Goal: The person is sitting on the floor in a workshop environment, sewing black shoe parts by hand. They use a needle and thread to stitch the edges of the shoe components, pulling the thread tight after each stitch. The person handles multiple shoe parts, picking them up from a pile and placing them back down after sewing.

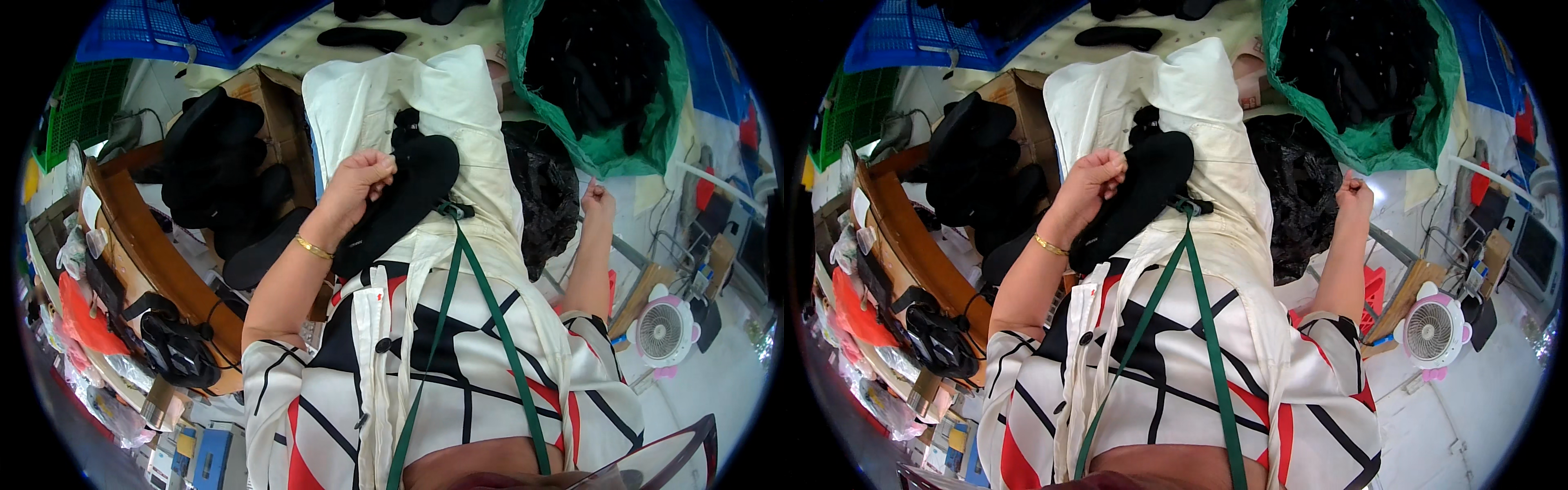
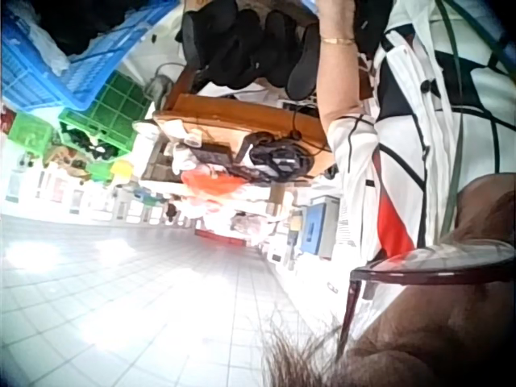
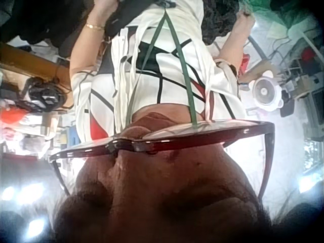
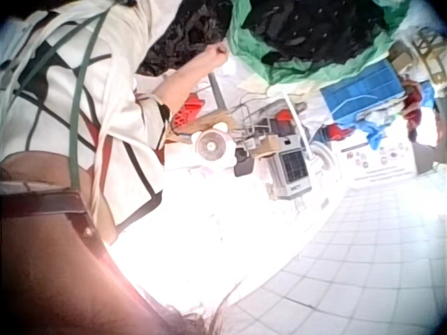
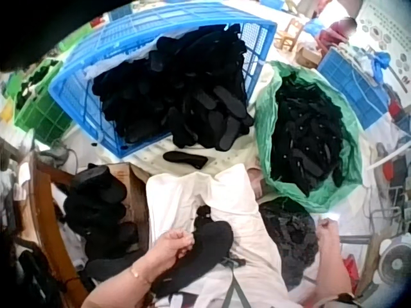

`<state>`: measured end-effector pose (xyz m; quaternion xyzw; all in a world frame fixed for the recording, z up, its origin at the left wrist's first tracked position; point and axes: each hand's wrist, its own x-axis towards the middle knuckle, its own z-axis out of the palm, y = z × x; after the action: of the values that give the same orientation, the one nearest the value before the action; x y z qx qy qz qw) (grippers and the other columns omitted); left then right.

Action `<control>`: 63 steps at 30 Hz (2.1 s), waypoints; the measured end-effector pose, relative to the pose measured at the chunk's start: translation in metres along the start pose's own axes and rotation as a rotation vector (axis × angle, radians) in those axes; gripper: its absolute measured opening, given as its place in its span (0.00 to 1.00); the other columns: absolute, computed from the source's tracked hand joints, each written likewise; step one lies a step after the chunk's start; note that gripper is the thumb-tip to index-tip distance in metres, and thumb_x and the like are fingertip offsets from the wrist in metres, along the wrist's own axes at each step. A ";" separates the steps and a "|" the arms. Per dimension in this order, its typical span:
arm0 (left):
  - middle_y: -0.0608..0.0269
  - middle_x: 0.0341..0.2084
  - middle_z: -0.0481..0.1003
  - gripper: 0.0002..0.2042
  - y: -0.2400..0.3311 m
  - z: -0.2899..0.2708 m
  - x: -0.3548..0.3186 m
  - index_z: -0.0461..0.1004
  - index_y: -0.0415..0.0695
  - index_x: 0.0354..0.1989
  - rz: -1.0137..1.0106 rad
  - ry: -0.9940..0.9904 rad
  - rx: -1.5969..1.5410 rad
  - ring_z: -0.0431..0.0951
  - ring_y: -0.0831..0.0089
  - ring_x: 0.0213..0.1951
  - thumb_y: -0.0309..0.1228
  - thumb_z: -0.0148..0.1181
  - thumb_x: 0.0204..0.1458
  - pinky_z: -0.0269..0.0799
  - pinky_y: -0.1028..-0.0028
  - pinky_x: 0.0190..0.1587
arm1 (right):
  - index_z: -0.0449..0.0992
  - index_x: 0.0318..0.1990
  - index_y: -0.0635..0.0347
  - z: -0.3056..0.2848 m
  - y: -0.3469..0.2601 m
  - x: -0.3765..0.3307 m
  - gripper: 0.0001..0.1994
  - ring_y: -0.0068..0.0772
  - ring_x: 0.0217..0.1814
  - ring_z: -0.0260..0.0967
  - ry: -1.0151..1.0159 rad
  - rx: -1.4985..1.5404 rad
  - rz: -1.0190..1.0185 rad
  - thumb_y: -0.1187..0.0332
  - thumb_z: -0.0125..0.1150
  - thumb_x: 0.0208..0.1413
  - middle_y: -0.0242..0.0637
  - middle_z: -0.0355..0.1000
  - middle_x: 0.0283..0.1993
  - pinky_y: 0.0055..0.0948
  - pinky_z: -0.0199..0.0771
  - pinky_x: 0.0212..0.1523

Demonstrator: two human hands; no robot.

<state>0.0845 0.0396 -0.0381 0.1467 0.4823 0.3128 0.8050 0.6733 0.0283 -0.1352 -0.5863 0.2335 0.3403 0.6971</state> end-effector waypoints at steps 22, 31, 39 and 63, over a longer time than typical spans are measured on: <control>0.68 0.27 0.72 0.14 0.006 0.033 0.016 0.66 0.42 0.34 0.384 0.275 0.825 0.70 0.81 0.30 0.24 0.69 0.47 0.68 0.79 0.35 | 0.62 0.26 0.63 0.013 -0.012 -0.014 0.10 0.27 0.19 0.57 -0.148 -0.220 -0.036 0.81 0.50 0.60 0.33 0.58 0.20 0.45 0.83 0.50; 0.67 0.28 0.75 0.14 0.000 0.024 0.024 0.71 0.38 0.44 0.336 0.228 0.705 0.73 0.81 0.32 0.27 0.68 0.52 0.70 0.79 0.38 | 0.68 0.55 0.67 0.020 -0.016 -0.031 0.15 0.28 0.32 0.66 -0.480 -0.507 -0.505 0.78 0.53 0.61 0.36 0.66 0.32 0.41 0.80 0.51; 0.69 0.33 0.76 0.11 0.016 0.020 0.020 0.76 0.38 0.43 0.457 0.158 0.935 0.73 0.83 0.35 0.32 0.64 0.58 0.70 0.80 0.40 | 0.77 0.40 0.58 0.076 0.148 -0.268 0.11 0.46 0.37 0.68 -1.604 -1.325 -1.360 0.69 0.67 0.49 0.42 0.67 0.35 0.40 0.70 0.38; 0.69 0.20 0.72 0.07 0.009 0.042 -0.027 0.74 0.40 0.36 0.360 0.124 0.969 0.70 0.82 0.21 0.31 0.56 0.62 0.66 0.80 0.26 | 0.73 0.33 0.55 0.090 0.188 -0.325 0.02 0.40 0.36 0.71 -1.664 -1.414 -1.282 0.70 0.57 0.51 0.35 0.66 0.29 0.39 0.71 0.29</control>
<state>0.1087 0.0316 0.0063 0.5644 0.5858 0.1951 0.5479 0.3119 0.0658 -0.0055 -0.4466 -0.8314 0.2574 0.2077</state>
